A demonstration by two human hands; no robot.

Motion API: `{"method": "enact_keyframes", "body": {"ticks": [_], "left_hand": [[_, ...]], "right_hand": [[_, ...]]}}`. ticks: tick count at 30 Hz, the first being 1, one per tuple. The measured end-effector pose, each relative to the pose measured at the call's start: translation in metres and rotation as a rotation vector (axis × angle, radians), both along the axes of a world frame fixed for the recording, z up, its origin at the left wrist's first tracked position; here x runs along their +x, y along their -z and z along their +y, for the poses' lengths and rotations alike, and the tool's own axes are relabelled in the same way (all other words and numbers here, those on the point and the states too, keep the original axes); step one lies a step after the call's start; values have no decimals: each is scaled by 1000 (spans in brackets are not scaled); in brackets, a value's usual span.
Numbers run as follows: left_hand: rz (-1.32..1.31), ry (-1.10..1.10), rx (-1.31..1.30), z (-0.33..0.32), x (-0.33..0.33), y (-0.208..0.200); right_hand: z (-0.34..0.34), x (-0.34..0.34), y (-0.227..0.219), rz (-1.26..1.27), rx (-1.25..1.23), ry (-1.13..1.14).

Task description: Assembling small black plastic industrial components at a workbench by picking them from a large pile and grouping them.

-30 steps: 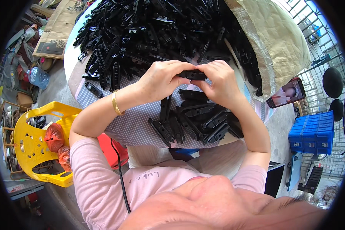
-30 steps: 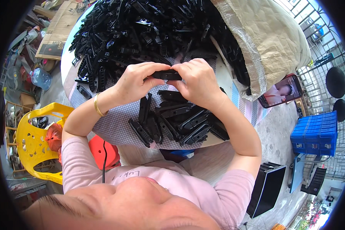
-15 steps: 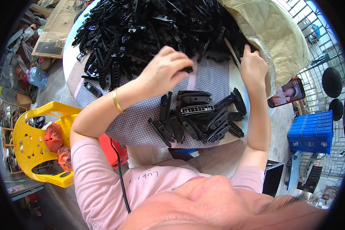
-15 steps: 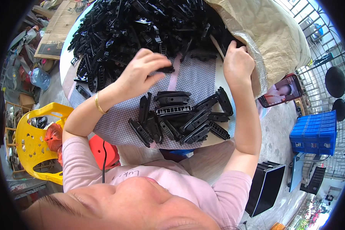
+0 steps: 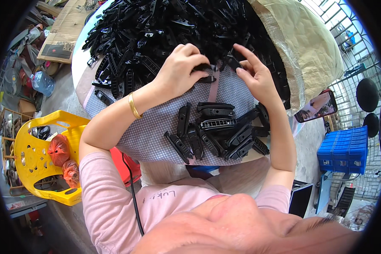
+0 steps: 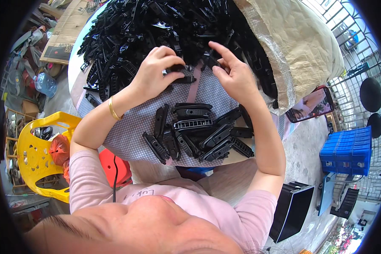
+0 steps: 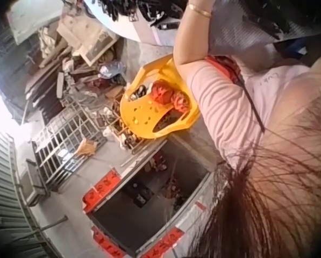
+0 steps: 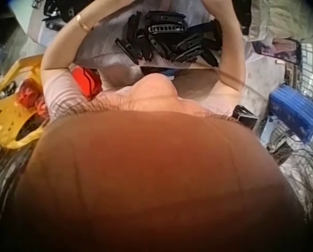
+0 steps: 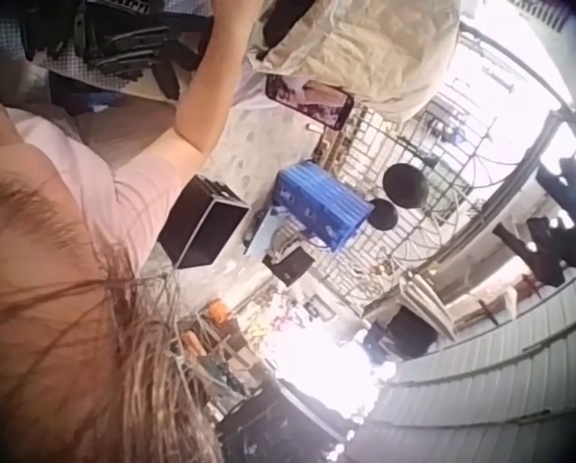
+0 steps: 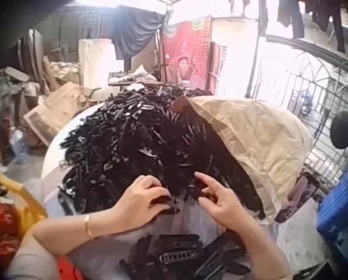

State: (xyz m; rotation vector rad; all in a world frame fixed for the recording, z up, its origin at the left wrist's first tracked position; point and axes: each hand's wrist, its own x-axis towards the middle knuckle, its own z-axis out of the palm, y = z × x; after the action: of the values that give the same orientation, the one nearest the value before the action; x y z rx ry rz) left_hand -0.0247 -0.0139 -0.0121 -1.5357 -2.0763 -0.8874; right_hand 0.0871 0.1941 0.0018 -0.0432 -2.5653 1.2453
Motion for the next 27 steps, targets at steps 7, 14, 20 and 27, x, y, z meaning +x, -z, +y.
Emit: {"method": "enact_keyframes", "body": {"ticks": [7,14,20,27], "left_hand": [[-1378,173,157,-4,-3,-13],[-1656,271,70,-1,21,-10],[-1467,254,34,-6,23,-9],[-854,168,-165,-14,21,-12]], "right_hand": [[-22,7,-13,81,-627,-257],[-38,6,-5,-3,-473,-144],[-37,1,9,129,-91,22],[-40,8,11,121,-24,-43]]}}
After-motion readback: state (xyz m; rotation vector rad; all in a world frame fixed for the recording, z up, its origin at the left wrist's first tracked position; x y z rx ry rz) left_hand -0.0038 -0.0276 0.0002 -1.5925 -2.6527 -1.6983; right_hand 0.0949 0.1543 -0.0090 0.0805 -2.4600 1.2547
